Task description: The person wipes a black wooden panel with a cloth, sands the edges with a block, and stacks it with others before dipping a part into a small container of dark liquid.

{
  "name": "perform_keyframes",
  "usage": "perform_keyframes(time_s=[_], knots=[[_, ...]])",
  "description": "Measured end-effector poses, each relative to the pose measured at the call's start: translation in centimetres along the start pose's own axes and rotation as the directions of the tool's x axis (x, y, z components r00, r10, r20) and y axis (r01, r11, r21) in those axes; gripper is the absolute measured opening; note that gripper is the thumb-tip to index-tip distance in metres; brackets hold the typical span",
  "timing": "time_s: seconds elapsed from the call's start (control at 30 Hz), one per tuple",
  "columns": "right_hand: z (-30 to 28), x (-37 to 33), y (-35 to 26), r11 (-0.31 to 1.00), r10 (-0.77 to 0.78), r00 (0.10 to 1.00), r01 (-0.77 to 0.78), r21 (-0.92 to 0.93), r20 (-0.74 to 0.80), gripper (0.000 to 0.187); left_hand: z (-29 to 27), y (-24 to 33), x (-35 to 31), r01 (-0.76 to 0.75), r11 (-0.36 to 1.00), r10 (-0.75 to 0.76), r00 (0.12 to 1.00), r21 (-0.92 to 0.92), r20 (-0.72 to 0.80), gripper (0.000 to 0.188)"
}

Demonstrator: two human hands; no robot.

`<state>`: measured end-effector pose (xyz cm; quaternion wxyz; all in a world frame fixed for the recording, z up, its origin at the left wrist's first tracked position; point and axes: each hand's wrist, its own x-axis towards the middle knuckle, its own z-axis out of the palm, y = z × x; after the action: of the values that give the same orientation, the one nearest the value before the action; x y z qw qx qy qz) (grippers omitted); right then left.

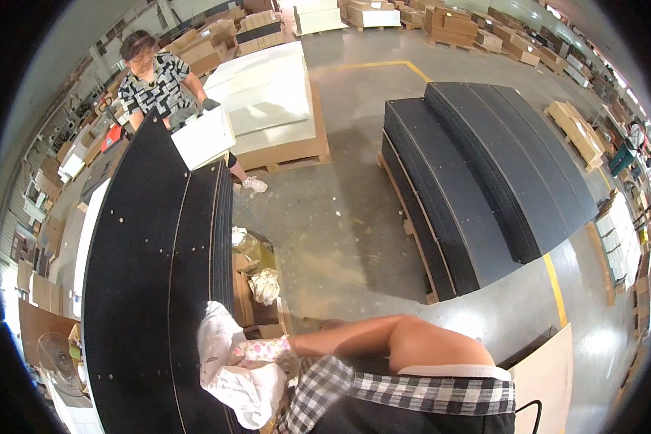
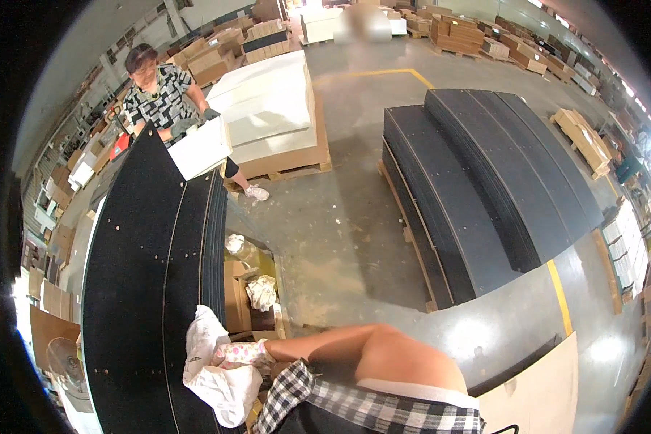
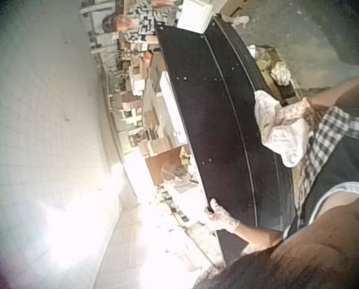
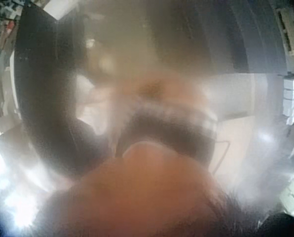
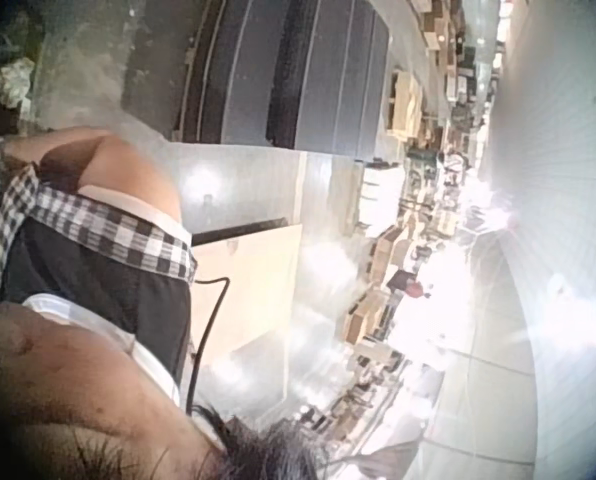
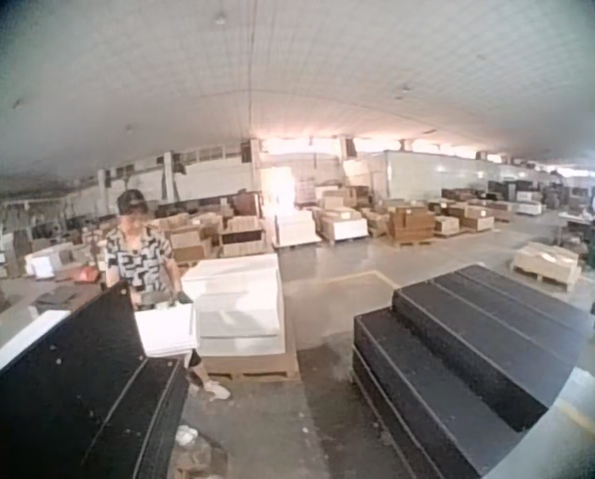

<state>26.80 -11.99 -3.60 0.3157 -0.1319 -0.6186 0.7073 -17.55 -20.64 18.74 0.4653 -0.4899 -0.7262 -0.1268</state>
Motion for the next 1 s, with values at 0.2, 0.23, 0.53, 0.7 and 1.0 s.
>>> perform_keyframes(time_s=[0.2,0.23,0.53,0.7,1.0], knots=[[0.2,2.4,1.5,0.999,-0.04,0.993,0.044,-0.031,0.114,0.061,-1.2,2.5,1.4,-0.216,0.976,0.213,0.974,-0.036,-0.075,0.055],[0.5,3.1,1.4,0.998,-0.046,0.986,0.053,-0.037,0.159,0.061,0.1,2.0,3.3,0.257,0.952,-0.169,0.893,-0.164,0.417,0.061],[1.0,5.9,3.2,0.999,0.001,0.969,0.007,-0.034,0.248,0.044,2.5,1.0,4.8,0.269,0.92,-0.17,0.929,-0.285,0.328,0.045],[-2.3,4.7,3.6,0.994,0.07,0.97,-0.086,0.062,0.231,0.043,-5.3,2.5,-0.5,0.304,0.914,-0.183,0.9,-0.27,0.395,0.044],[-2.6,3.3,1.2,0.976,0.206,0.97,-0.213,0.043,0.13,0.039,-15.9,11.4,-6.5,-0.393,0.865,0.424,0.241,-0.312,0.873,0.059]])
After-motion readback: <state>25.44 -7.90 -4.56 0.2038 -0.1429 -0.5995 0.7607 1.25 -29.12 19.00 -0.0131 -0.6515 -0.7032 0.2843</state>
